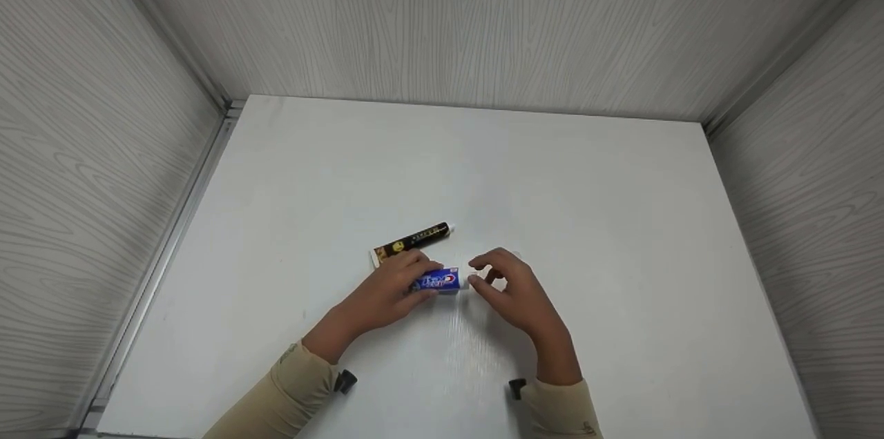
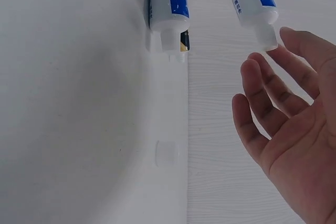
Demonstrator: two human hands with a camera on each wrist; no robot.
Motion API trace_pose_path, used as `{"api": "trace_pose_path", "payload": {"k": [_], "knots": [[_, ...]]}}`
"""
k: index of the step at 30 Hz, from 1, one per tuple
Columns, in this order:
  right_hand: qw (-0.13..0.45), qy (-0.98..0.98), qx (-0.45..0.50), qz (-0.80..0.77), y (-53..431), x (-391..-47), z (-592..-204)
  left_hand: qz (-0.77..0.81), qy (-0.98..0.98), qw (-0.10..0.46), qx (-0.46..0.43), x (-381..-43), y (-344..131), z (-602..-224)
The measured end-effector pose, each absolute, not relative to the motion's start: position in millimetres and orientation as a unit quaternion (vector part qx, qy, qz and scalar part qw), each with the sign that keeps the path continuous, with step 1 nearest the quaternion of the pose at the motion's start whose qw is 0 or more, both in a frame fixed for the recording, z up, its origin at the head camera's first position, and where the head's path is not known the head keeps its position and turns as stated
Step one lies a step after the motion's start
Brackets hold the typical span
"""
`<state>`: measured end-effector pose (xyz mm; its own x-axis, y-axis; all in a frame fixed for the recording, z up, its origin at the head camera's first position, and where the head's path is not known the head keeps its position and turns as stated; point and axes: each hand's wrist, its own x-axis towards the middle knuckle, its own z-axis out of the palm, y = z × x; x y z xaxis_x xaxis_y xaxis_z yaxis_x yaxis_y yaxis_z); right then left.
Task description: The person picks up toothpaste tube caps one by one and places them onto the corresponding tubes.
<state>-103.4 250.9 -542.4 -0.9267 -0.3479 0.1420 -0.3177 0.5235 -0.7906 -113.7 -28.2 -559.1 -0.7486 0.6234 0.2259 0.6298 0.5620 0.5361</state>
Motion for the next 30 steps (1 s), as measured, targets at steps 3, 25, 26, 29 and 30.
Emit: {"api": "trace_pose_path", "payload": {"k": [3,25,26,29,30], "knots": [[0.006,0.869,-0.201,-0.451,251.9,-102.7,-542.8,-0.303,-0.884,0.010,-0.356,-114.0,-28.0,-560.6],[0.023,0.876,-0.201,-0.437,253.1,-102.0,-540.6,-0.303,-0.882,0.008,-0.361,-113.6,-28.4,-556.8],[0.026,0.877,-0.197,-0.437,253.2,-101.8,-540.3,-0.303,-0.882,0.007,-0.361,-113.7,-28.2,-556.8],[0.035,0.879,-0.187,-0.438,253.0,-101.7,-540.0,-0.302,-0.882,0.008,-0.362,-113.4,-27.7,-556.3],[0.039,0.880,-0.183,-0.437,252.9,-101.7,-539.9,-0.300,-0.883,0.009,-0.362,-113.4,-27.7,-556.6]]}}
